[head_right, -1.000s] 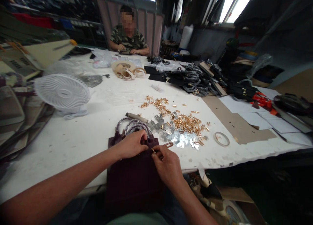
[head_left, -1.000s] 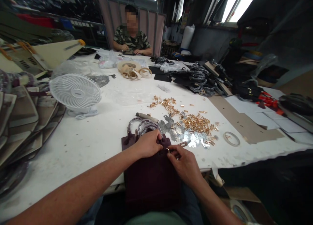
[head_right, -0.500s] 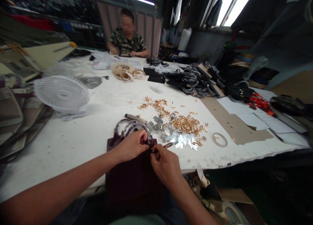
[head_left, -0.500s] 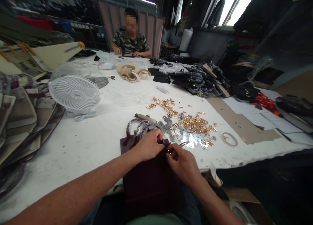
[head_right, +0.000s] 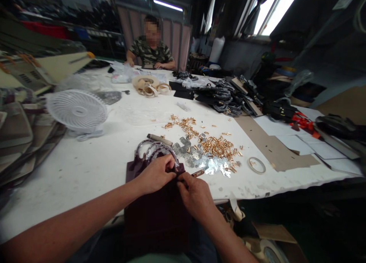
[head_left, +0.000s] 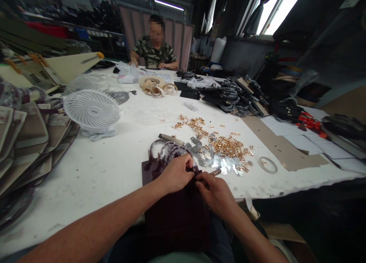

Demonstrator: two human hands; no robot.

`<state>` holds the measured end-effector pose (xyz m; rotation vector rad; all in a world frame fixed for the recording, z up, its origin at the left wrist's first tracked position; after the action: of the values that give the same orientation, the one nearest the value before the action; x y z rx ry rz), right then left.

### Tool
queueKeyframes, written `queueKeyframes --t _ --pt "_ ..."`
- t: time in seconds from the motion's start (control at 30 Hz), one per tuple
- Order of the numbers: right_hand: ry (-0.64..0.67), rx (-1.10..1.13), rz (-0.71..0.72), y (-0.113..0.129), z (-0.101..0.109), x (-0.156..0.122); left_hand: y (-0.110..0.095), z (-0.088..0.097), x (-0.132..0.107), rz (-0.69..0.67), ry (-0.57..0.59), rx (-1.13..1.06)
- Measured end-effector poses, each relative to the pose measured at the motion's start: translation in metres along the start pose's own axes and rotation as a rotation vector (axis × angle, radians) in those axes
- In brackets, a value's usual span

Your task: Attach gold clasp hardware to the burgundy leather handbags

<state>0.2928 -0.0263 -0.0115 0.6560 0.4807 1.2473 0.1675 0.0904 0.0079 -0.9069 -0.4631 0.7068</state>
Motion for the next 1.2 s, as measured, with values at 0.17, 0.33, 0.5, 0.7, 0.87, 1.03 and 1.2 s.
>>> queueKeyframes --t 0.17,0.33,0.5,0.7,0.87,1.03,1.2 --pt "-0.001 0.157 -0.057 -0.006 0.001 -0.001 -0.007 0.003 -0.007 -0.029 0.001 -0.016" --pt "-0.154 0.262 -0.103 -0.01 0.003 -0.006 -0.012 0.012 -0.005 -0.023 -0.011 -0.055" --pt "-0.133 0.119 -0.031 -0.004 0.005 -0.006 -0.013 0.014 -0.005 -0.03 -0.035 -0.041" --pt "-0.077 0.006 0.017 0.002 0.009 -0.001 -0.015 0.011 -0.008 -0.05 -0.059 -0.027" --pt "-0.044 0.14 -0.033 0.0 0.007 0.002 -0.02 0.01 -0.01 -0.076 -0.041 -0.002" --pt "-0.196 0.203 -0.133 -0.01 0.02 0.003 -0.026 0.018 -0.015 -0.092 -0.015 -0.049" --pt "-0.054 0.394 -0.07 0.003 0.012 -0.008 -0.037 0.019 -0.023 -0.151 0.081 -0.117"
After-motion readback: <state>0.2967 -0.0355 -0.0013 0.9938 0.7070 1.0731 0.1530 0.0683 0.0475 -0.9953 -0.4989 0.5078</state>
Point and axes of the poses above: each hand's wrist, its own x-axis towards the middle knuckle, its own z-axis out of the back of the hand, y = z × x, the point moved 4 cm from there along x, towards the middle knuckle, and after that the axes turned 3 degrees about -y, right-handed, at the moved point
